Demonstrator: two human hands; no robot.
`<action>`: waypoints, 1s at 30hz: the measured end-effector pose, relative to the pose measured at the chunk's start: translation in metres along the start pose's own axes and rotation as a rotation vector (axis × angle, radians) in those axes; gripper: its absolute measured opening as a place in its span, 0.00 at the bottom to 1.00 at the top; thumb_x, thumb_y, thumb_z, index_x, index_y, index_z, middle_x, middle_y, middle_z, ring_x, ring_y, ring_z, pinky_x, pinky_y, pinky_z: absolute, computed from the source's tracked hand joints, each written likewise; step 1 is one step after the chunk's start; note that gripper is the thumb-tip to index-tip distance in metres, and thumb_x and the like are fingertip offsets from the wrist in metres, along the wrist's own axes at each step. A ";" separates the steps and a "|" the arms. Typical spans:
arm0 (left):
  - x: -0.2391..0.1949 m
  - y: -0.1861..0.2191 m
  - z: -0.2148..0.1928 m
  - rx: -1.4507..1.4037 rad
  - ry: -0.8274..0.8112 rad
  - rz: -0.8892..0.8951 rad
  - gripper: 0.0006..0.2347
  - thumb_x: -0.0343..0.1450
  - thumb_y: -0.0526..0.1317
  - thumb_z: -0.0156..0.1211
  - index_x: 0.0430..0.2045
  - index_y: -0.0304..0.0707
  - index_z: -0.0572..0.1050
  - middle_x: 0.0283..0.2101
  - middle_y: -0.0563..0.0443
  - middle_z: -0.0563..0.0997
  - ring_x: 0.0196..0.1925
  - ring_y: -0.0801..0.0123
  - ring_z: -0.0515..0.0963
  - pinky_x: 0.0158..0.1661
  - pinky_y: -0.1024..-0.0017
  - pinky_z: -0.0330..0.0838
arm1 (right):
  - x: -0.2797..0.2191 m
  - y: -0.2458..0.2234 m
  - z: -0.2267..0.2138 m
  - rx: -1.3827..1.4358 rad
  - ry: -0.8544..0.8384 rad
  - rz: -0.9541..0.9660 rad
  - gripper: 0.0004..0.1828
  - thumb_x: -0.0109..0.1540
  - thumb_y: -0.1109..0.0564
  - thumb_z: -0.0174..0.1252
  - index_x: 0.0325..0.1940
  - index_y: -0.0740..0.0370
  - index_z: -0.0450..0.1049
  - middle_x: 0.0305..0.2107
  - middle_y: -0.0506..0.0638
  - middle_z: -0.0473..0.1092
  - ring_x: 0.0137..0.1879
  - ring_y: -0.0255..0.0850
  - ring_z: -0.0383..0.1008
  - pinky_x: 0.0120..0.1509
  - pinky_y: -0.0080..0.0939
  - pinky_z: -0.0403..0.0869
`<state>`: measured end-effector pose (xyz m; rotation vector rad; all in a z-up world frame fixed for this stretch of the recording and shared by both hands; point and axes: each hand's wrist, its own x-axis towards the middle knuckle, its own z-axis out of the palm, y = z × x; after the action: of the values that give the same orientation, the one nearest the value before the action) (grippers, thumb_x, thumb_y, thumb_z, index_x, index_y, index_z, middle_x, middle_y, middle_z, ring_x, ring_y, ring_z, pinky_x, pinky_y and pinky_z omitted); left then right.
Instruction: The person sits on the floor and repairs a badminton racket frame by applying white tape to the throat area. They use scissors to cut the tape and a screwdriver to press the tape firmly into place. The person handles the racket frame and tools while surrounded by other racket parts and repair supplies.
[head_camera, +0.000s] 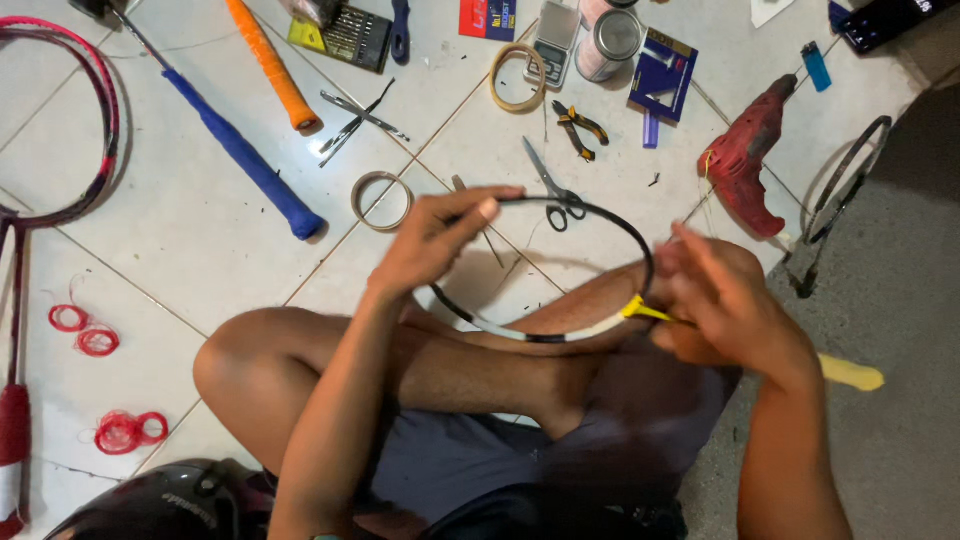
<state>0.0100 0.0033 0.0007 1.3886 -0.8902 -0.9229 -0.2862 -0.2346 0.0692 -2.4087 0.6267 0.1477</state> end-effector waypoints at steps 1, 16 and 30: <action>0.002 0.006 -0.009 0.000 0.004 0.000 0.16 0.81 0.49 0.52 0.59 0.48 0.81 0.22 0.66 0.56 0.26 0.81 0.55 0.30 0.80 0.48 | -0.007 0.000 0.008 -0.001 -0.002 -0.003 0.35 0.69 0.48 0.50 0.79 0.67 0.62 0.58 0.58 0.77 0.65 0.52 0.75 0.72 0.54 0.69; 0.019 -0.102 -0.086 0.762 0.393 -0.572 0.31 0.74 0.50 0.51 0.75 0.45 0.55 0.67 0.28 0.69 0.61 0.33 0.73 0.49 0.43 0.72 | -0.004 0.017 0.113 0.079 0.091 0.280 0.25 0.70 0.52 0.57 0.71 0.59 0.77 0.50 0.53 0.82 0.62 0.41 0.80 0.68 0.40 0.71; 0.016 -0.047 -0.058 0.819 0.556 -0.542 0.40 0.61 0.44 0.76 0.68 0.27 0.62 0.62 0.32 0.67 0.62 0.31 0.73 0.54 0.37 0.78 | 0.044 0.024 0.142 -0.210 -0.086 0.542 0.31 0.70 0.37 0.54 0.78 0.37 0.69 0.53 0.53 0.81 0.62 0.54 0.80 0.66 0.61 0.78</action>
<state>0.0697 0.0123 -0.0468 2.5232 -0.4566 -0.4861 -0.2524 -0.1821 -0.0679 -2.3511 1.2637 0.5642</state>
